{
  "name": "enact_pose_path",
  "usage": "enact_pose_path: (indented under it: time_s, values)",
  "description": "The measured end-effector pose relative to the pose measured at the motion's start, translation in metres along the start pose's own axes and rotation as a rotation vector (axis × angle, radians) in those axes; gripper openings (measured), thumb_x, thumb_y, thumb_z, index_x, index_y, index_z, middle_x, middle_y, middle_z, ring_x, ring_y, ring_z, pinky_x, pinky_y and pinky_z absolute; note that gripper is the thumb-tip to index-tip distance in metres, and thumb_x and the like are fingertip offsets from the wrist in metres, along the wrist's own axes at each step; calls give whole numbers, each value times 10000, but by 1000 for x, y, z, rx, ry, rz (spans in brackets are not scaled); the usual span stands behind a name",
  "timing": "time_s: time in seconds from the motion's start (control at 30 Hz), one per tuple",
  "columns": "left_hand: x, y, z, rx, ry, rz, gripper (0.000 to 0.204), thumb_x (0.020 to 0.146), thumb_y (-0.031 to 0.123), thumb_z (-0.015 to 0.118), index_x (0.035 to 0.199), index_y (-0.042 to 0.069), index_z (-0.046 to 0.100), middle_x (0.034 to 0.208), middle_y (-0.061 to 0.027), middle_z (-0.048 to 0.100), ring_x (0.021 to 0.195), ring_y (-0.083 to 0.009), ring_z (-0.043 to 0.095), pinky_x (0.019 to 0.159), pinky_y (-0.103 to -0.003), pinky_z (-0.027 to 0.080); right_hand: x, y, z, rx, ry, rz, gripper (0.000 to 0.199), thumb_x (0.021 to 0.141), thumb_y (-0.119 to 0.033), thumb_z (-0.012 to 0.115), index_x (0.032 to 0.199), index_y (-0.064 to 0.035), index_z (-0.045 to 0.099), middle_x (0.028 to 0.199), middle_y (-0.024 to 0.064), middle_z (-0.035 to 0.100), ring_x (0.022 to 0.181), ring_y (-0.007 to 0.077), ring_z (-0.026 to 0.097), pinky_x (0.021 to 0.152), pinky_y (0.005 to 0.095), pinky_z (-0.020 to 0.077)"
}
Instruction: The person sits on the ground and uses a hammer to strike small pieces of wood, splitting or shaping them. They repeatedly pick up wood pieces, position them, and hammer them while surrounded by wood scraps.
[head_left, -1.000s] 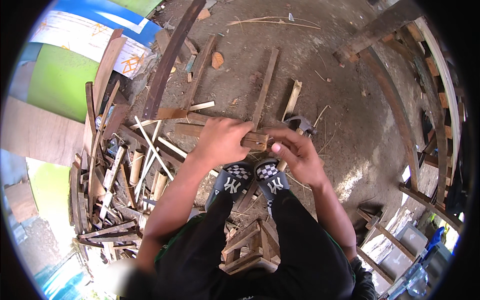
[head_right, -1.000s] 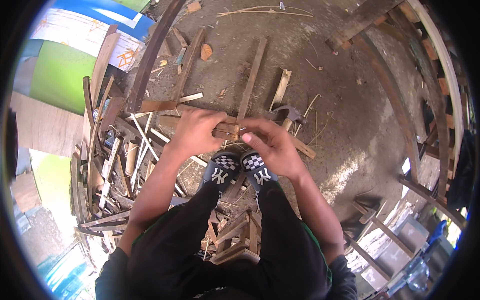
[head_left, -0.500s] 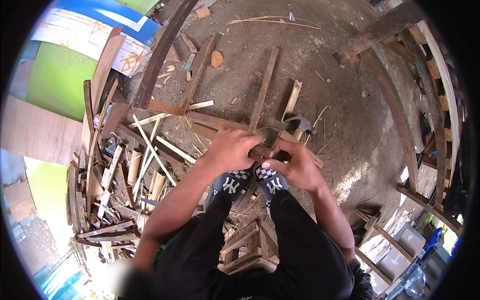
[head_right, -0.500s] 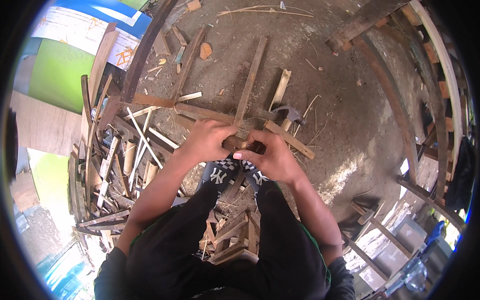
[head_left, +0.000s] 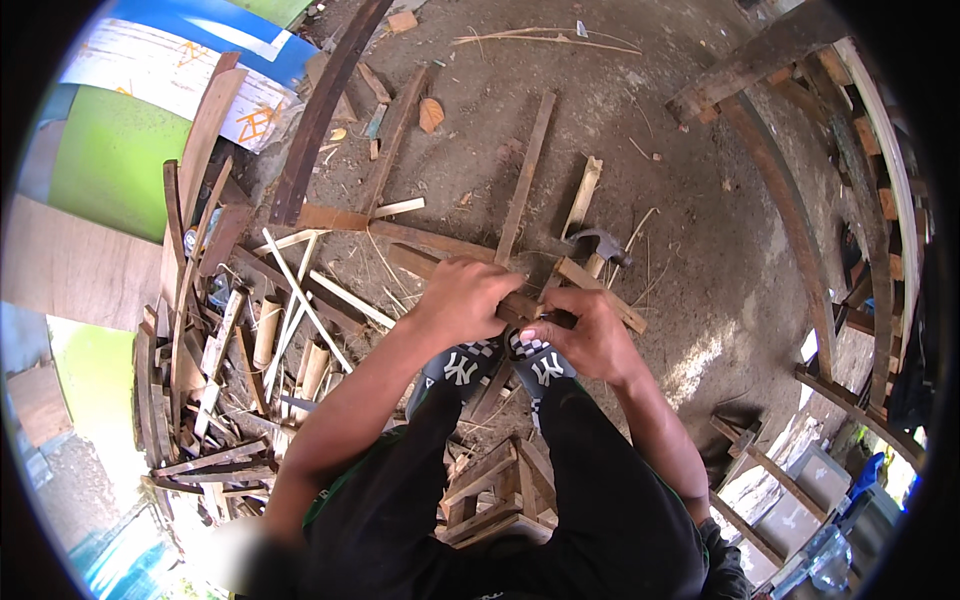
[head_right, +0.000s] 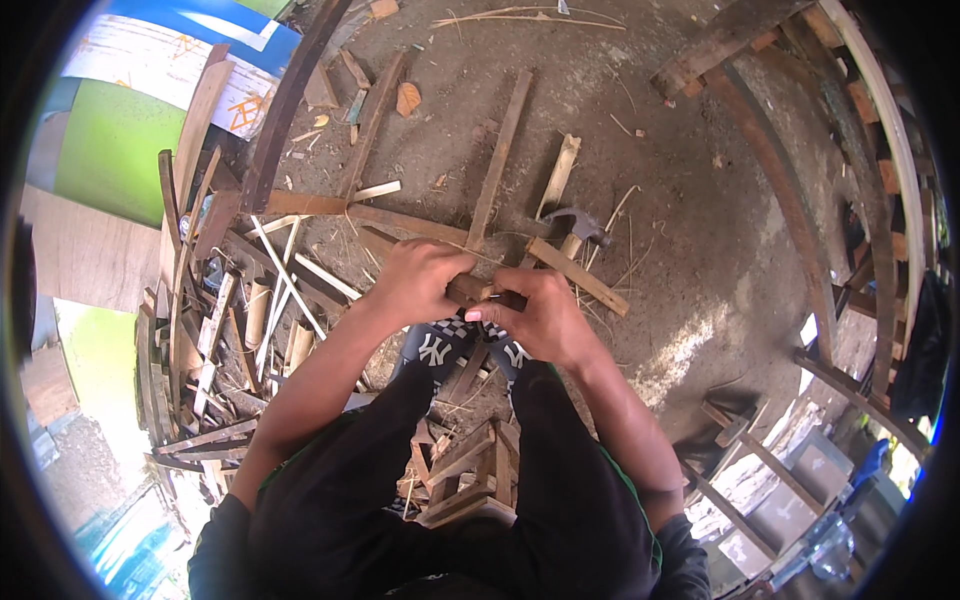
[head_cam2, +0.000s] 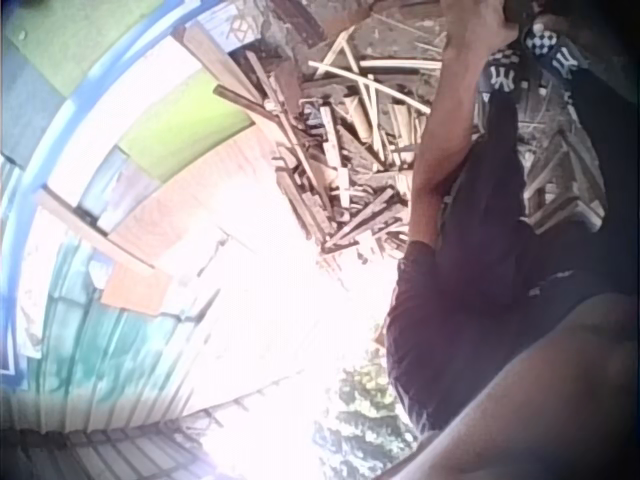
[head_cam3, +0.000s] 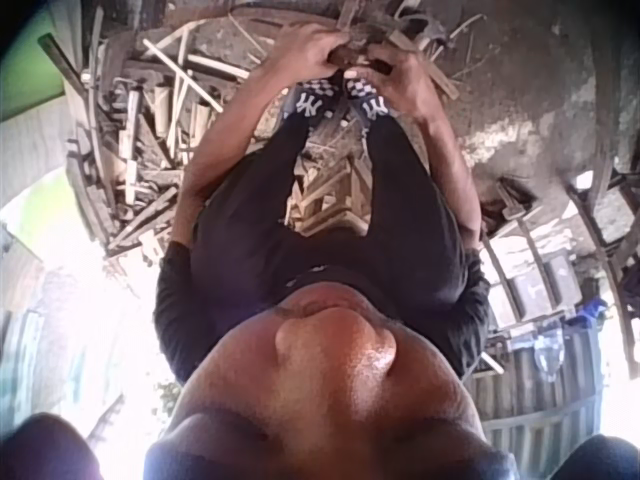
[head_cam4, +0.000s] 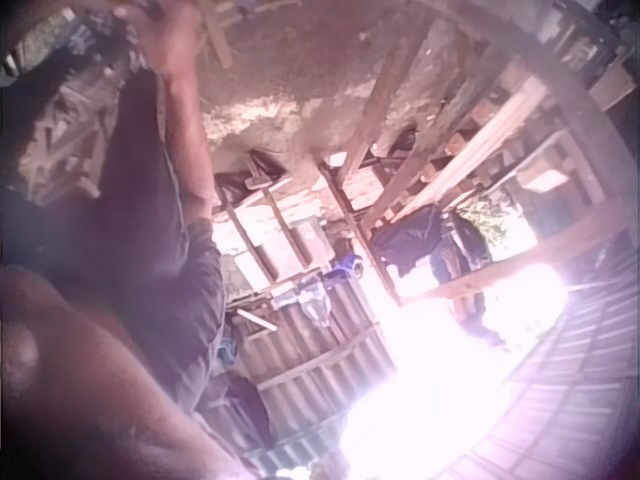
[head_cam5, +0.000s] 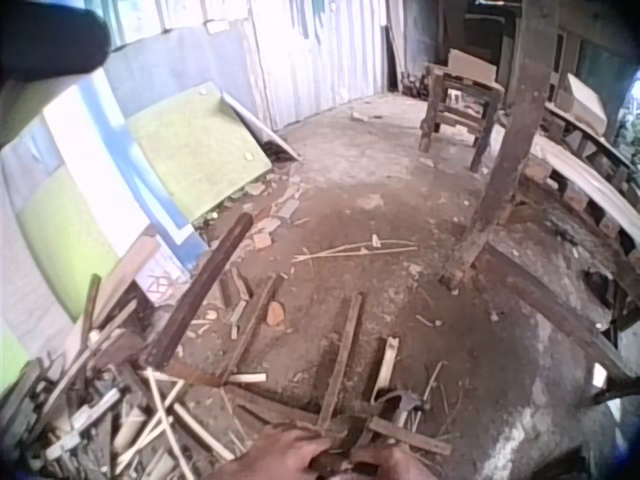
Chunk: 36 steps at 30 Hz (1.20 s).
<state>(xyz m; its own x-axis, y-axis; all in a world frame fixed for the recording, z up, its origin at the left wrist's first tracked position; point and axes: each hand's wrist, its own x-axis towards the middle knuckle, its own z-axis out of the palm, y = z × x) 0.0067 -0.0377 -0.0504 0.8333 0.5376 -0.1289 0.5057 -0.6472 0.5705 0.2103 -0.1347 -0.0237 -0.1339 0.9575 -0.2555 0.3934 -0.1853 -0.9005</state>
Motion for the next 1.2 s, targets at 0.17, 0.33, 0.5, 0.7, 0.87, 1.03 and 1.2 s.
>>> enact_pose_path:
  time_s: [0.17,0.33,0.5,0.7,0.87,1.03,1.2]
  values:
    - [-1,-3,9,19,-12,-34,465,645,179,799,1096,105,717,910,-104,751,898,-351,739,783,-485,569,0,3,2,11,40,12,388,819,-260,888,811,46,650,652,117,563,616,168,483,585,381,431]
    - [-3,-4,18,111,88,-109,431,650,168,797,1073,122,727,850,-104,749,832,-340,748,726,-471,575,-1,5,7,-50,105,35,367,832,-246,876,798,42,651,636,120,568,593,175,471,577,378,437]
    - [-6,-2,29,158,102,-139,329,685,152,777,1006,108,722,820,-107,746,773,-335,749,697,-465,580,1,0,7,-30,64,116,338,876,-254,845,854,49,697,657,157,606,582,196,499,582,380,452]
    - [-4,6,41,151,2,-186,242,720,137,757,943,65,701,785,-143,736,754,-357,751,714,-474,588,-2,19,24,-163,136,204,369,893,-303,828,901,52,725,695,201,649,578,239,577,589,410,467]
    - [-4,-1,56,128,-46,-229,221,732,142,742,936,66,700,822,-161,740,804,-376,751,733,-493,590,-3,31,35,-359,223,207,309,907,-280,793,835,11,722,676,212,655,615,377,646,603,456,501]
    - [-21,-43,59,197,-212,-476,280,770,175,725,1023,55,709,872,-190,751,841,-391,755,779,-507,593,3,37,29,-299,311,168,305,947,-219,735,773,21,665,634,214,598,581,399,587,586,462,476]
    - [-27,-46,61,104,-114,-588,312,843,262,719,1078,58,706,906,-246,739,899,-431,741,805,-535,590,7,45,29,-80,401,139,317,1019,-183,653,803,47,617,629,170,532,562,239,483,587,398,440]
